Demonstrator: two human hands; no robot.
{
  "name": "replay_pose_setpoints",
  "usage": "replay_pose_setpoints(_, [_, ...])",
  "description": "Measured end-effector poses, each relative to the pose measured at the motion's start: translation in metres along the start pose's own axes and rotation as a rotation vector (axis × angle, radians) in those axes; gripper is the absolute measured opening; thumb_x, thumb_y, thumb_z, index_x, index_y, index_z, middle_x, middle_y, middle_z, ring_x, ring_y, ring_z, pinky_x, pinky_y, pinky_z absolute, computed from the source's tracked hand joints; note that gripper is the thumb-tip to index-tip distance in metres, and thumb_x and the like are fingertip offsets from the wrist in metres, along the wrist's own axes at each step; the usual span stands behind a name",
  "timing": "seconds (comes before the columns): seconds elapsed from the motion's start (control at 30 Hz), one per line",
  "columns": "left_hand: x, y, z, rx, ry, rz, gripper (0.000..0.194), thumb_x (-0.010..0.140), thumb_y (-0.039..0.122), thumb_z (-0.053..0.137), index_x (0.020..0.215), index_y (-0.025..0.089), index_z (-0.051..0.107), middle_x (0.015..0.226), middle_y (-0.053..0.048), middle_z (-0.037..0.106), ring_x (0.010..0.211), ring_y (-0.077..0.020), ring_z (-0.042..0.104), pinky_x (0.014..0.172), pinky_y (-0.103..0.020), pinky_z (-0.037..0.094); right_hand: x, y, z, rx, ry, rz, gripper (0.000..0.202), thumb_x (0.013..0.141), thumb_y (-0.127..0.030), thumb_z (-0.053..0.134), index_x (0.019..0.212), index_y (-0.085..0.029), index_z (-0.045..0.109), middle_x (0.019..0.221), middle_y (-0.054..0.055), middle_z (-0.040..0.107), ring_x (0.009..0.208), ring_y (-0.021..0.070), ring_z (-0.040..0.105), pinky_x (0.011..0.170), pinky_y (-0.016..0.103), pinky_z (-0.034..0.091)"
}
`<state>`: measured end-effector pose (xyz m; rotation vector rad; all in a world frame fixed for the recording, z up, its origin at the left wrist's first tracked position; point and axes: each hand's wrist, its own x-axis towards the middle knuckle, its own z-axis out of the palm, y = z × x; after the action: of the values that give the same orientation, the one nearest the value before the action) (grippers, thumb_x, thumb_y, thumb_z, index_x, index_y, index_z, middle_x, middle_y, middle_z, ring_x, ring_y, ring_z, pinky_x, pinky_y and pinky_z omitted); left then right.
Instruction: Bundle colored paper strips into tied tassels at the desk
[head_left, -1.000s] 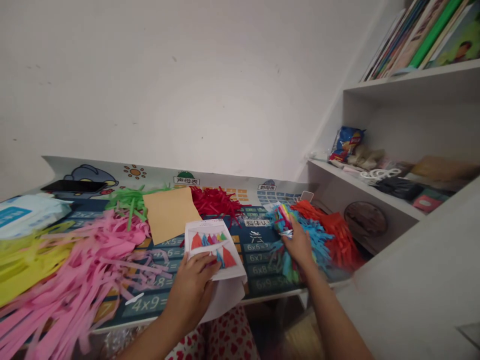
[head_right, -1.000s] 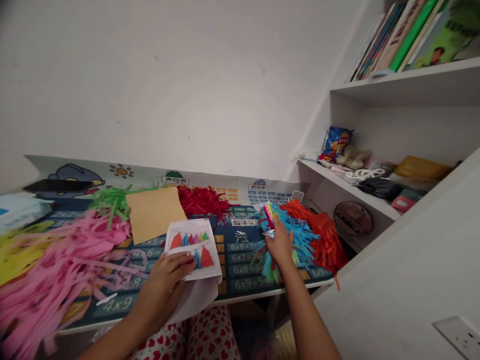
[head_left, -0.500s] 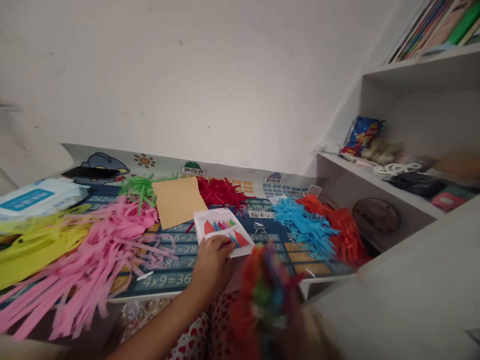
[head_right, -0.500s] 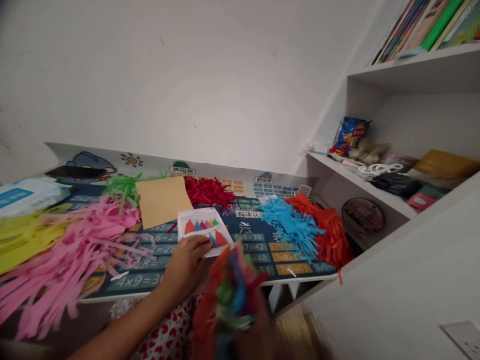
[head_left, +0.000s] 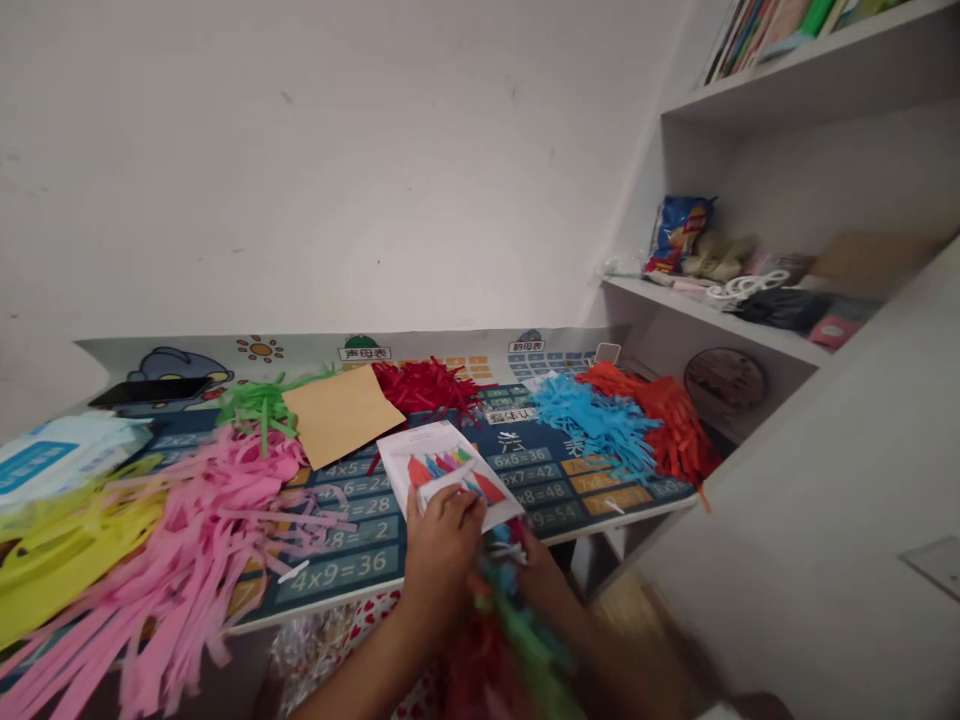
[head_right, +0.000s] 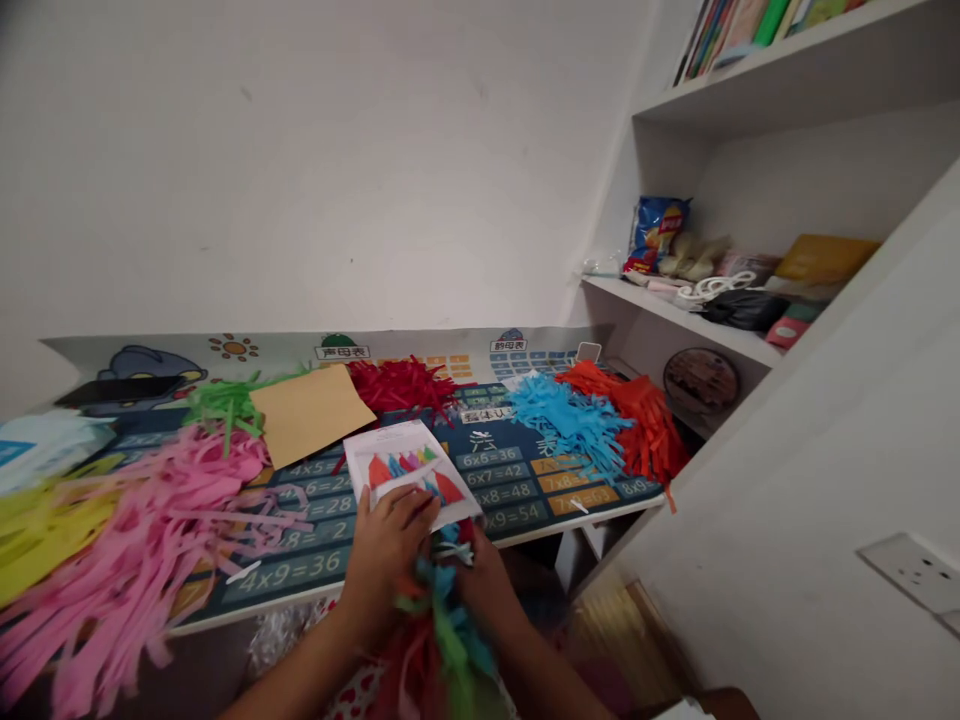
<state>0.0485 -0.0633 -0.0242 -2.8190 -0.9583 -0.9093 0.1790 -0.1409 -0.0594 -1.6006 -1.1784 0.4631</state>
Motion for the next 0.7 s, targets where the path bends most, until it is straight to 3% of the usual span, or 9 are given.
replay_pose_setpoints(0.07, [0.001,0.005,-0.004,-0.017,0.018,0.001,0.033,0.082,0.011,0.054,0.110,0.022,0.068,0.113,-0.009,0.070,0.109,-0.0319,0.056,0.106,-0.070,0.022,0.003,-0.007,0.003,-0.240,0.006,-0.088,0.049,0.076,-0.008,0.053,0.124,-0.016,0.060,0.129,0.014,0.060,0.121,0.0283,0.054,0.100,0.044,0.046])
replay_pose_setpoints(0.17, [0.001,0.010,-0.005,-0.041,0.024,-0.022,0.031,0.084,0.011,0.052,0.108,0.020,0.069,0.111,-0.009,0.070,0.108,-0.0310,0.058,0.107,-0.068,0.024,0.005,-0.018,0.000,-0.573,-0.108,-0.128,0.054,0.080,-0.005,0.047,0.134,-0.011,0.052,0.134,0.020,0.053,0.124,0.0289,0.050,0.103,0.043,0.044])
replay_pose_setpoints(0.27, [0.000,0.010,0.002,-0.068,0.026,-0.026,0.030,0.083,0.010,0.053,0.106,0.019,0.070,0.109,-0.008,0.071,0.104,-0.0304,0.059,0.106,-0.067,0.026,0.002,-0.024,-0.004,-0.634,-0.209,-0.146,0.057,0.082,-0.006,0.048,0.138,-0.013,0.046,0.137,0.017,0.050,0.122,0.0269,0.051,0.100,0.039,0.046])
replay_pose_setpoints(0.5, [0.002,0.015,0.007,-0.090,0.011,-0.039,0.034,0.082,0.006,0.051,0.109,0.016,0.069,0.111,-0.010,0.070,0.106,-0.0310,0.057,0.103,-0.062,0.032,0.002,-0.019,-0.004,-0.768,-0.189,-0.129,0.049,0.087,-0.008,0.045,0.135,-0.016,0.051,0.133,0.017,0.054,0.126,0.0325,0.047,0.092,0.044,0.051])
replay_pose_setpoints(0.7, [0.008,0.020,0.003,-0.144,-0.088,-0.106,0.031,0.083,0.010,0.052,0.108,0.016,0.069,0.114,-0.010,0.068,0.109,-0.0298,0.055,0.107,-0.061,0.029,-0.030,0.012,0.002,-0.493,0.195,-0.337,0.047,0.082,-0.019,0.055,0.128,-0.016,0.055,0.135,0.017,0.052,0.124,0.0298,0.050,0.099,0.046,0.046])
